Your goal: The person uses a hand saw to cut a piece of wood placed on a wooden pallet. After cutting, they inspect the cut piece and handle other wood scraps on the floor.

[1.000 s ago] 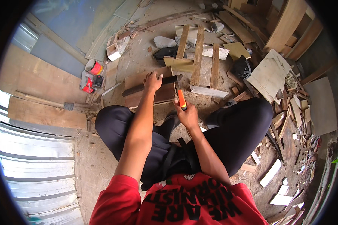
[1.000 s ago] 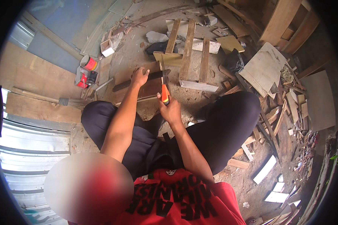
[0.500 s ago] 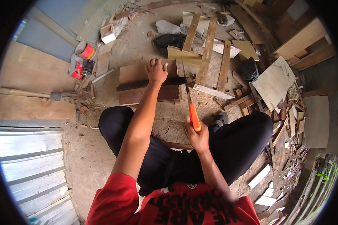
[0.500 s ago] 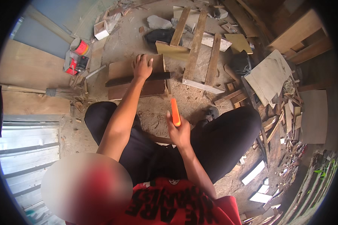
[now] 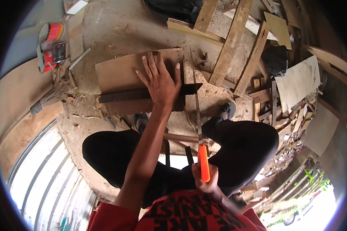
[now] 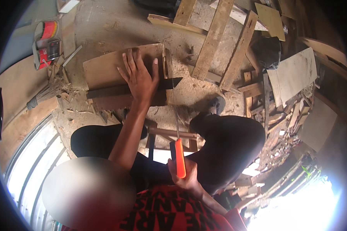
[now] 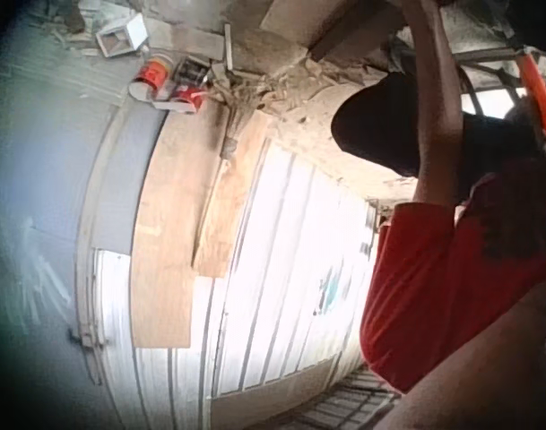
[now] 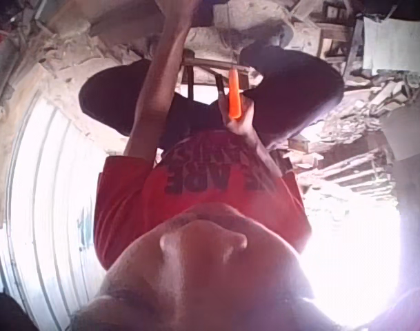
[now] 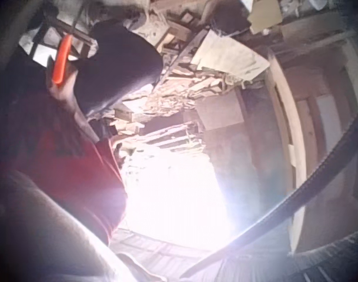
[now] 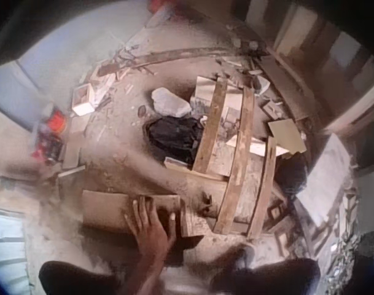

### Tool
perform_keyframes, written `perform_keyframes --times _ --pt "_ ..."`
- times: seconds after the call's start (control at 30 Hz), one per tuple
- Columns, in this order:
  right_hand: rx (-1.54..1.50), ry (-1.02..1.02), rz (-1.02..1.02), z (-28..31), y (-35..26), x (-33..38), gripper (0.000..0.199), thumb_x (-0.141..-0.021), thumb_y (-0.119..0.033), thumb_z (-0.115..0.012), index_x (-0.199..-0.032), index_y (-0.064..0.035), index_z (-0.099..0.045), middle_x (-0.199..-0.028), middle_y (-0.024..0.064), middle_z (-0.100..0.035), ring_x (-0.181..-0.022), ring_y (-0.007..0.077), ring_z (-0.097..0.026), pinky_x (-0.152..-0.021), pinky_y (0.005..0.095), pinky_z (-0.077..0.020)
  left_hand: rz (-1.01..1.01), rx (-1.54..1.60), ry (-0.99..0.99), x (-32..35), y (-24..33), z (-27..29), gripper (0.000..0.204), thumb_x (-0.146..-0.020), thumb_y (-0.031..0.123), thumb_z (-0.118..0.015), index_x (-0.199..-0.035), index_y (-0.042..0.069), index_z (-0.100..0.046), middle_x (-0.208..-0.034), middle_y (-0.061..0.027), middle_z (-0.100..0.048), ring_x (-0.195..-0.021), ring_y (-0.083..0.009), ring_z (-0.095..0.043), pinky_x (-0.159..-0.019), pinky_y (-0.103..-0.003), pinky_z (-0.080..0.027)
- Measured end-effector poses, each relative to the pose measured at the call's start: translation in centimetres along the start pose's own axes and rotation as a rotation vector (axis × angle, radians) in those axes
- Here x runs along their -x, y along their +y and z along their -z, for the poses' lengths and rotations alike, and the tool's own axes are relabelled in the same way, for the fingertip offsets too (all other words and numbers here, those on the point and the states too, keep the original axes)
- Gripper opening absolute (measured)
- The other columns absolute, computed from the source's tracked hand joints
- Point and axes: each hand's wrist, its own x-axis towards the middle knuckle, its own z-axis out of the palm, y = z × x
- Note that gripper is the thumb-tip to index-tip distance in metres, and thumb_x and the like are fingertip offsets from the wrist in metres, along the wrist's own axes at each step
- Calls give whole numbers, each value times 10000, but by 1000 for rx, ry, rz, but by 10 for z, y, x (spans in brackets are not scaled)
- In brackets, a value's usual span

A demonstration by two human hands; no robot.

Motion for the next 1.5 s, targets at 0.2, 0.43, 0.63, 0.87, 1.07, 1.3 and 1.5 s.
perform_keyframes --times 0.2,0.43,0.63,0.87,1.07,1.3,1.5 --pt "9 178 -192 -1 -77 -9 231 -930 -123 -656 -774 -2 -536 -606 26 -479 -560 77 -432 -507 279 -371 97 33 -135 -10 12 6 687 -961 450 -469 -1499 41 -347 -1596 -214 -226 -1507 -368 -163 -1197 -607 -86" --pt "236 250 -304 18 -150 5 179 -863 -103 -720 -816 -13 -573 -591 128 -583 -515 298 -647 -494 323 -491 151 -1 -244 -9 16 10 699 -951 407 -437 -1538 62 -282 -1625 -220 -138 -1515 -361 -144 -1200 -606 -68" --pt "249 282 -237 28 -172 -30 192 -890 -109 -715 -795 -14 -579 -591 113 -590 -527 241 -656 -512 324 -501 111 -73 -226 -13 15 3 709 -929 421 -484 -1518 87 -273 -1609 -206 -141 -1512 -347 -140 -1208 -584 -88" --pt "255 125 -411 34 -193 -1 289 -924 -92 -631 -1177 45 -664 -836 108 -711 -755 134 -683 -669 279 -525 152 -61 -298 -13 15 5 736 -944 439 -454 -1544 91 -210 -1632 -202 -85 -1525 -344 -101 -1207 -595 -63" --pt "104 155 -512 28 -182 -33 222 -931 -99 -640 -1086 58 -664 -705 43 -635 -656 91 -617 -587 268 -490 144 -50 -282 -14 15 4 703 -941 416 -453 -1530 99 -235 -1630 -199 -97 -1528 -341 -91 -1207 -595 -55" --pt "259 203 -316 31 -189 -5 181 -886 -86 -713 -798 -3 -579 -590 108 -592 -549 181 -665 -514 301 -488 157 -49 -297 -13 14 6 711 -944 422 -451 -1536 102 -222 -1635 -201 -86 -1528 -343 -89 -1206 -600 -55" --pt "182 228 -315 23 -170 -51 134 -914 -89 -687 -854 10 -619 -632 90 -621 -571 126 -634 -539 279 -483 128 -36 -272 -11 12 5 700 -945 422 -457 -1528 94 -251 -1631 -200 -108 -1525 -348 -106 -1199 -617 -65"
